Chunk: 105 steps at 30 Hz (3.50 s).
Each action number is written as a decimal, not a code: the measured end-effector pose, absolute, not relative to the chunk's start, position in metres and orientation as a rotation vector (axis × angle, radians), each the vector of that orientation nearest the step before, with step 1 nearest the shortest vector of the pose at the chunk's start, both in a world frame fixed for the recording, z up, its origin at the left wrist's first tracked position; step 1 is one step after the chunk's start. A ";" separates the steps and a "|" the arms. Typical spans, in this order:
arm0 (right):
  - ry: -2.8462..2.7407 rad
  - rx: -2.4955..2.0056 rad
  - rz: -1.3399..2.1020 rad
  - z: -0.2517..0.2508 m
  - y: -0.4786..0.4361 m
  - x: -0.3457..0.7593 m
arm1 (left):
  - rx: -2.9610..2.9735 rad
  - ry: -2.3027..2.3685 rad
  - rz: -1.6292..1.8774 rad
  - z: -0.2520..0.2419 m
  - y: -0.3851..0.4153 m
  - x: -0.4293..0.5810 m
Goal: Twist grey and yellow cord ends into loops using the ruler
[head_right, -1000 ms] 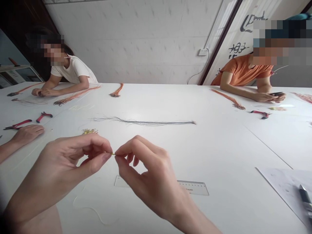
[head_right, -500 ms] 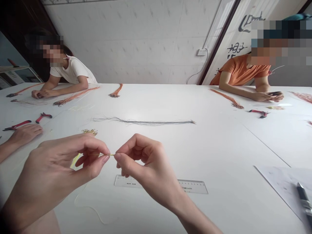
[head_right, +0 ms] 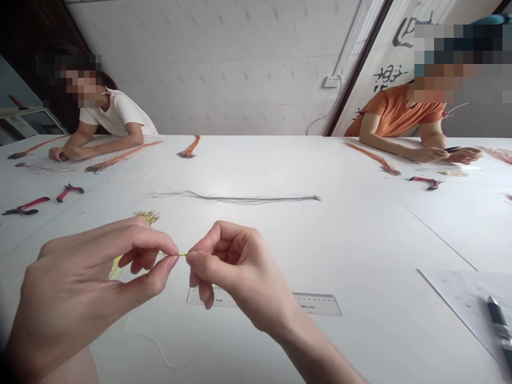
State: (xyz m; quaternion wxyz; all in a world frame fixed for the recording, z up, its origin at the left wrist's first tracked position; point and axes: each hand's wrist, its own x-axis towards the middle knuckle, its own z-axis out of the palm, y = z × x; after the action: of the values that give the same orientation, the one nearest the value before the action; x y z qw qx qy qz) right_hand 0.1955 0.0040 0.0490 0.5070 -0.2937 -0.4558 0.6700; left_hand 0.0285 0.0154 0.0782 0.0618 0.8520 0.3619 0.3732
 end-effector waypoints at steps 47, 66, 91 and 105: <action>-1.334 -0.813 1.204 0.055 -0.001 0.194 | 2.601 1.109 1.121 0.081 0.014 0.026; -1.439 -0.820 0.959 0.055 -0.002 0.199 | 2.579 1.109 1.123 0.083 0.012 0.026; -1.213 -0.802 1.438 0.054 0.000 0.200 | 2.596 1.089 1.170 0.083 0.013 0.027; -1.143 -0.721 1.548 0.051 0.002 0.199 | 2.612 1.091 1.184 0.085 0.013 0.027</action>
State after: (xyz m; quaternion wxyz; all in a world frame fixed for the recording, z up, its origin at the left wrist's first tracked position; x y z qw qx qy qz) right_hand 0.1990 0.0018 0.0511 0.5168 -0.3004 -0.4761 0.6450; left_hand 0.0271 0.0128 0.0846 0.0367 0.8507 0.3555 0.3855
